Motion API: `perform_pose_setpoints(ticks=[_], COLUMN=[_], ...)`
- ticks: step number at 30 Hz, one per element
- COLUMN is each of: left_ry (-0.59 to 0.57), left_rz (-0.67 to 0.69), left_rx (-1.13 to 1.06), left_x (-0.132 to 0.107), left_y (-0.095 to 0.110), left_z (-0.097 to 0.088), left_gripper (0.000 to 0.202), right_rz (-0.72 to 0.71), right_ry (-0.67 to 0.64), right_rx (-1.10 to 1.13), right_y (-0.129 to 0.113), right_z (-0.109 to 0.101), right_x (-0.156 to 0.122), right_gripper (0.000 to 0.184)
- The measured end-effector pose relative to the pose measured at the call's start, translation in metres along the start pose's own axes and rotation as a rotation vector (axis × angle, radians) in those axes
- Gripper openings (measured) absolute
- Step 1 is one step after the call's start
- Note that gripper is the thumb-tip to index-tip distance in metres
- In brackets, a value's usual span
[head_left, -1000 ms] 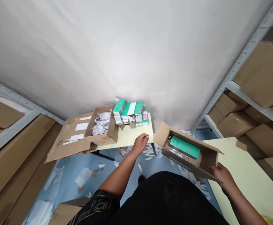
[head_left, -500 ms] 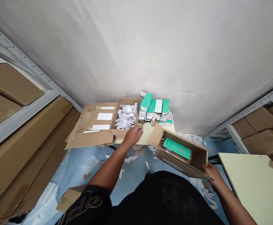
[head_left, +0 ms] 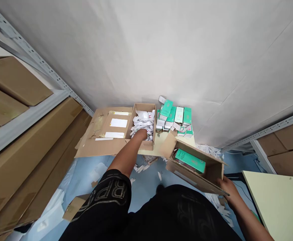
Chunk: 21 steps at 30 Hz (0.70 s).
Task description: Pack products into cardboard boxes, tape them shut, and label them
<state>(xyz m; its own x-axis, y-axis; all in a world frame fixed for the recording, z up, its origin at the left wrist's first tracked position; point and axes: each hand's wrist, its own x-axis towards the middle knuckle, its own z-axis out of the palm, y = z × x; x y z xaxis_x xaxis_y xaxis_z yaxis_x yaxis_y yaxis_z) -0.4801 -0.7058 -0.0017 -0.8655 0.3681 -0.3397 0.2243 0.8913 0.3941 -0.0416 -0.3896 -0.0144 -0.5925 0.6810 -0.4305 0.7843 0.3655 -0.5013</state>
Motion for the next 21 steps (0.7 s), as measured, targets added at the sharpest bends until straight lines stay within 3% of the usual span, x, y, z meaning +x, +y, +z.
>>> perform_pose_setpoints(ticks=[3,8,13,17,21], left_ry=[0.062,0.21,0.169,0.14,0.046], left_rz=[0.021,0.034,0.039,0.169,0.5], left_rx=[-0.006,-0.088,-0.704,-0.968,-0.908], left_x=[0.0,-0.009,-0.023,-0.049,-0.1], left_y=[-0.006,-0.023,-0.033,-0.014,0.032], left_z=[-0.004,-0.031,-0.045,-0.049,-0.056], left_gripper=[0.017,0.025,0.04,0.054,0.047], right_rz=[0.048,0.024,0.015,0.001,0.014], right_ry=[-0.048,-0.055,-0.048,-0.039,-0.052], right_rx=[0.071,0.043,0.023,0.022,0.021], right_y=[-0.007,-0.013,-0.015,-0.019,-0.028], right_z=[-0.003,-0.005,0.0,0.006,0.01], right_x=[-0.002,0.001,0.008,0.015,0.018], right_gripper=[0.039,0.042,0.042,0.039,0.037])
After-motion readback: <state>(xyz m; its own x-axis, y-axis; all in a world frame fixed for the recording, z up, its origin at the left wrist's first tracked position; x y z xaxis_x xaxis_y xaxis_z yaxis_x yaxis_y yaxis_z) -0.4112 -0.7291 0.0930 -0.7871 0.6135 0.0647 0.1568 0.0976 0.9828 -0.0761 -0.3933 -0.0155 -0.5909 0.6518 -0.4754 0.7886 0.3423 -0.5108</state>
